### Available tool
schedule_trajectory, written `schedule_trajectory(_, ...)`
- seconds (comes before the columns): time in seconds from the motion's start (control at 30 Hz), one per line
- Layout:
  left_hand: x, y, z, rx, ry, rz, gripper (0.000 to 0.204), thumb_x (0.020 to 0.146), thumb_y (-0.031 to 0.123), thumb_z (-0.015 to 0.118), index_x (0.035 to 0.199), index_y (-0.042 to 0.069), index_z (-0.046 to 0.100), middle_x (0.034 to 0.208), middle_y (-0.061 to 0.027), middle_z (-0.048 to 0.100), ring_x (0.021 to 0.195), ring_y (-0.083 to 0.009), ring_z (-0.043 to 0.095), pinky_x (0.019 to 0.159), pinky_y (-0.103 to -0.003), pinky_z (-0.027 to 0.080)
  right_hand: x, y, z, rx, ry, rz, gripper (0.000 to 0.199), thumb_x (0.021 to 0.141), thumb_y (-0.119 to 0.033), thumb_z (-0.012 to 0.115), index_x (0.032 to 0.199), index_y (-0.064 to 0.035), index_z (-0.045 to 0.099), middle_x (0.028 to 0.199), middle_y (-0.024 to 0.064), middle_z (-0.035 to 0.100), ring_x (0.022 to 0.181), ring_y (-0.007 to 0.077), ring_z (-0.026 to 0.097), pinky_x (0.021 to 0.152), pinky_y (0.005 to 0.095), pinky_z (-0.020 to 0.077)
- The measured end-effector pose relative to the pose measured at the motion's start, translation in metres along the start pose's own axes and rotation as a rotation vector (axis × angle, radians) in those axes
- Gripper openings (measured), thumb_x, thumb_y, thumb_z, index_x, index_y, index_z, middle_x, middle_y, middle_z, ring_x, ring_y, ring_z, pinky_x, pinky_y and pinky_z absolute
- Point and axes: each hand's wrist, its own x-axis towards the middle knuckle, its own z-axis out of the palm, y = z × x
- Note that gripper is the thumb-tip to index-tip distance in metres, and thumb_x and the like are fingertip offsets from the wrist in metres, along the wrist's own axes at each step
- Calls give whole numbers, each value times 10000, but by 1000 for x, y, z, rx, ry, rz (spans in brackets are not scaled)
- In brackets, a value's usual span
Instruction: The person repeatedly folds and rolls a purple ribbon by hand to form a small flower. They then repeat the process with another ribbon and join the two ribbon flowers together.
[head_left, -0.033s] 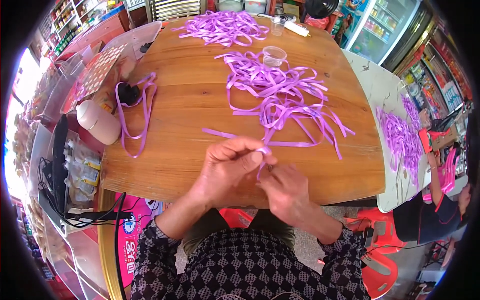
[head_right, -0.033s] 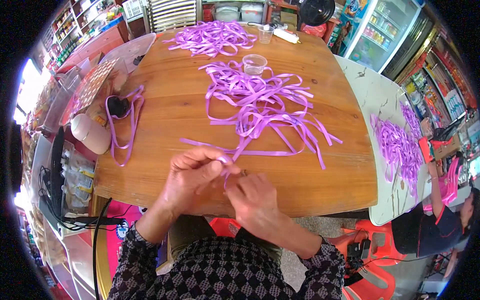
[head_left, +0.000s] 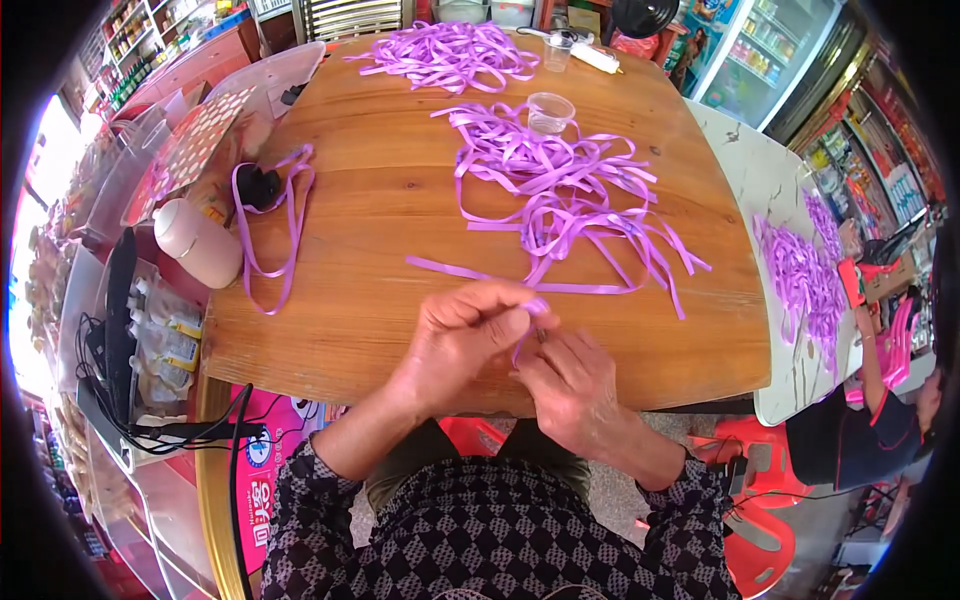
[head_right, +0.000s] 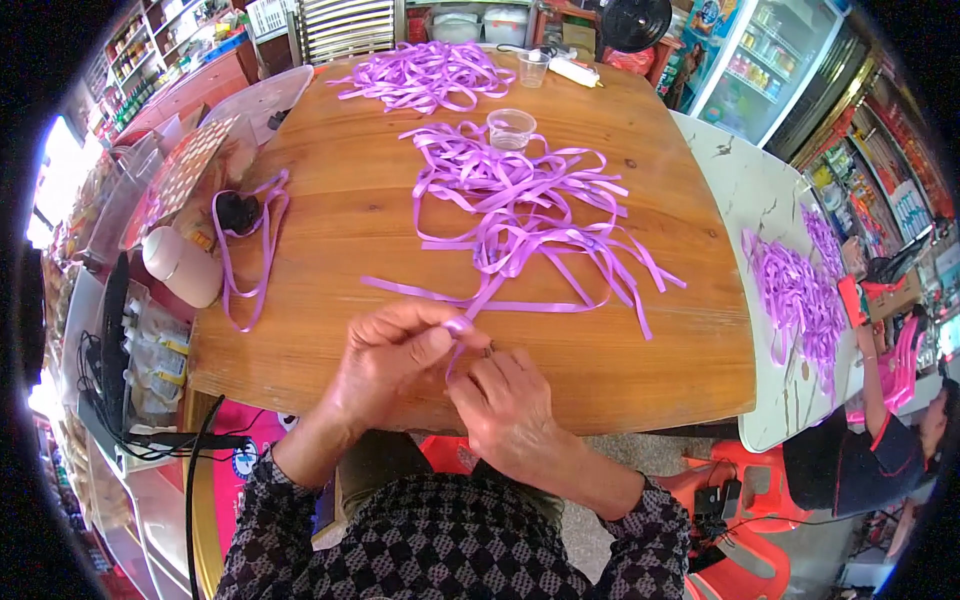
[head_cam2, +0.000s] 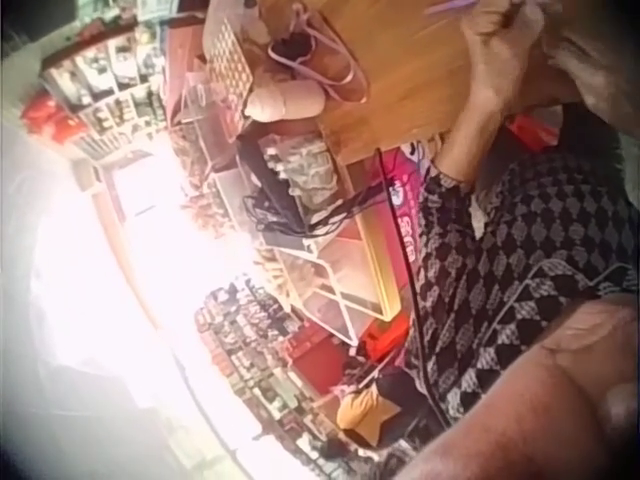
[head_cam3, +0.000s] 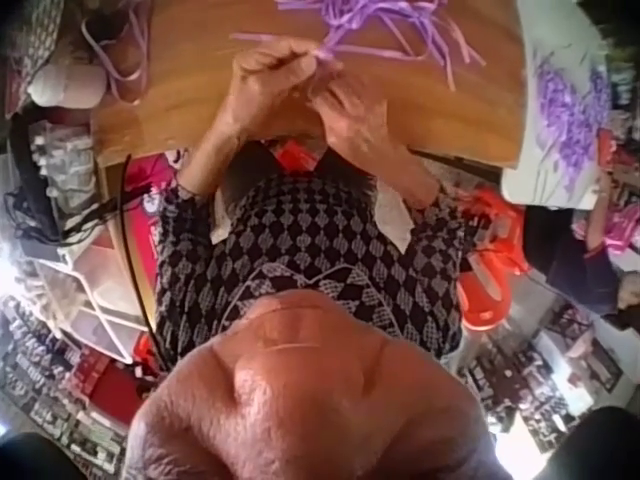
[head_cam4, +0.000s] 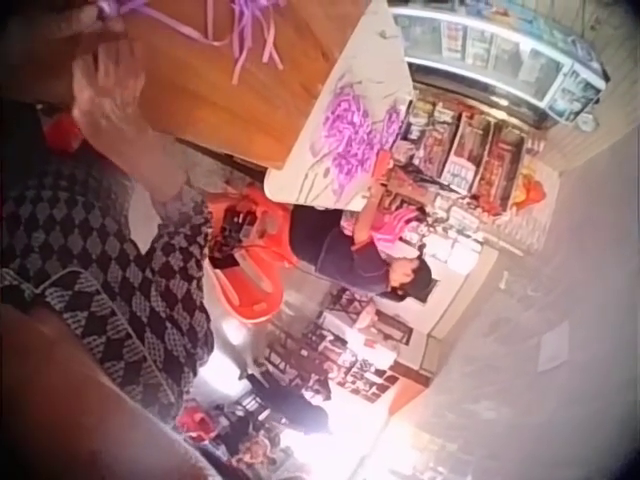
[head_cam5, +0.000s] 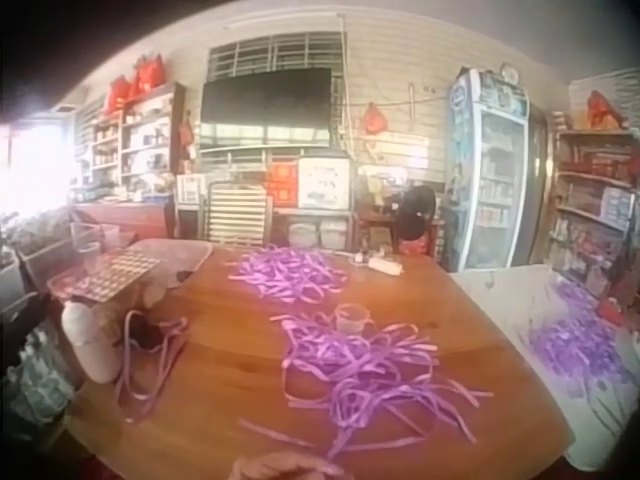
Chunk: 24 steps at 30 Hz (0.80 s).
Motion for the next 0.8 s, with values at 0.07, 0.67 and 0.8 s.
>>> schedule_trajectory(0.07, -5, -11, -3, 340, -39, 62, 116, 869, 15, 521, 956, -20, 589, 859, -34, 614, 796, -72, 548, 681, -204, 455, 3, -6, -7, -54, 4, -78, 214, 632, 9, 643, 841, -23, 608, 673, 86, 518, 580, 247, 507, 514, 342, 385)
schedule_trajectory(0.67, -24, -10, 8, 164, -10, -164, 96, 835, 2, 564, 926, 32, 563, 759, 27, 566, 688, -9, 483, 598, -153, 377, 2, -11, 3, 1169, 281, 865, 117, 770, -19, 655, 854, 31, 590, 764, 52, 602, 637, 95, 534, 588, 214, 444)
schedule_trajectory(0.8, -27, -10, 20, 184, 65, 69, 67, 855, 18, 569, 916, 14, 543, 809, -19, 596, 760, -48, 532, 687, -184, 435, -1, -7, 9, 1437, 313, 882, 123, 777, -26, 643, 876, 27, 591, 760, 66, 606, 601, 94, 512, 567, 209, 430)
